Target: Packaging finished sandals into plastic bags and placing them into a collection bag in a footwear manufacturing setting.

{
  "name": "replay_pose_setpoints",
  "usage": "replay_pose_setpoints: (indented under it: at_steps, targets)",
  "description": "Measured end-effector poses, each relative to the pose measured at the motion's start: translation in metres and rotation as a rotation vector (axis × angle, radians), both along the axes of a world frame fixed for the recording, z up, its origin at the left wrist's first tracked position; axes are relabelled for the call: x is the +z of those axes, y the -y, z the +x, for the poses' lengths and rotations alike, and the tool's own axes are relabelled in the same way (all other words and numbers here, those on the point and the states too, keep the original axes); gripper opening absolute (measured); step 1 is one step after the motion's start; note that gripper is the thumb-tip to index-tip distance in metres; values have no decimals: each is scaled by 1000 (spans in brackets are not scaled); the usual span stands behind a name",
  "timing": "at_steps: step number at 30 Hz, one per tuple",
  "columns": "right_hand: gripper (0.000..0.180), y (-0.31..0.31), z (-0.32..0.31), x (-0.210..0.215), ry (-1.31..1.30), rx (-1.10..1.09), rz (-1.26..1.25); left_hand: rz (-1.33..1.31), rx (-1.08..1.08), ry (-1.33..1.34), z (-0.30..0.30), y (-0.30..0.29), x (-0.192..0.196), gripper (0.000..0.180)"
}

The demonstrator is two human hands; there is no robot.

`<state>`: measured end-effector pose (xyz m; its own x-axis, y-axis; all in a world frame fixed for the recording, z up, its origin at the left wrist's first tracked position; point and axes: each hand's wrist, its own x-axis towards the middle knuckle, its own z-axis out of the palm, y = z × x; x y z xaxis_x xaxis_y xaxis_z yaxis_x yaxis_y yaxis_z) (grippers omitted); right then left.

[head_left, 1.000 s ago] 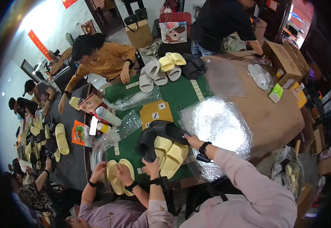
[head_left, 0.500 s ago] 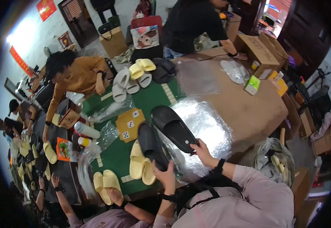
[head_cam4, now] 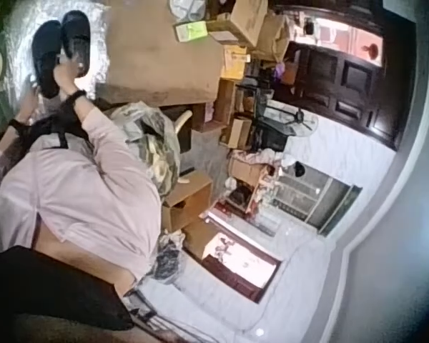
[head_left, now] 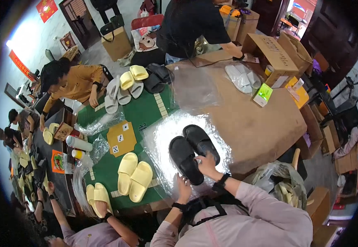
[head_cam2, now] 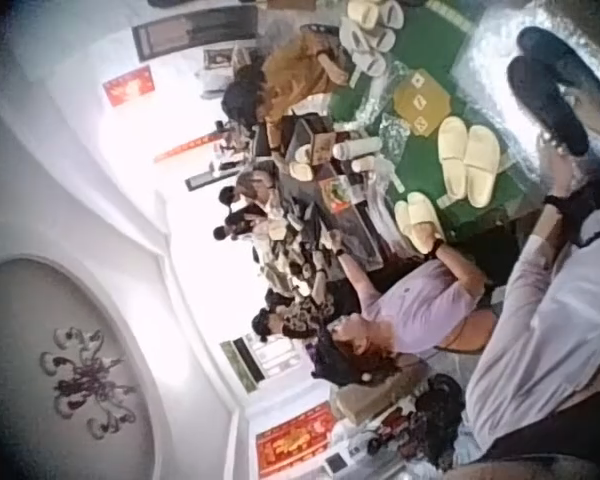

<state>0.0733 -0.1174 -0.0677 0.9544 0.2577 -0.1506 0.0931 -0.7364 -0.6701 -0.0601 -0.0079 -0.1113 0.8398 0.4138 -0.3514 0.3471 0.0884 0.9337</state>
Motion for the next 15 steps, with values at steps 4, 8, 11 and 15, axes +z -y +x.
replay_pose_setpoints:
  at_steps: [4,8,11,15]
  targets:
    - [25,-32,25,1,45,137,-76,432,-191,-72,-22,12,2,57]
    - [21,-40,27,-24,150,163,56,970,-429,-246,-40,25,6,51]
    - [23,-32,36,-44,107,239,4,1075,-601,-193,-40,22,12,65]
    - [27,-20,60,-29,17,263,42,1249,-628,-151,-32,23,27,63]
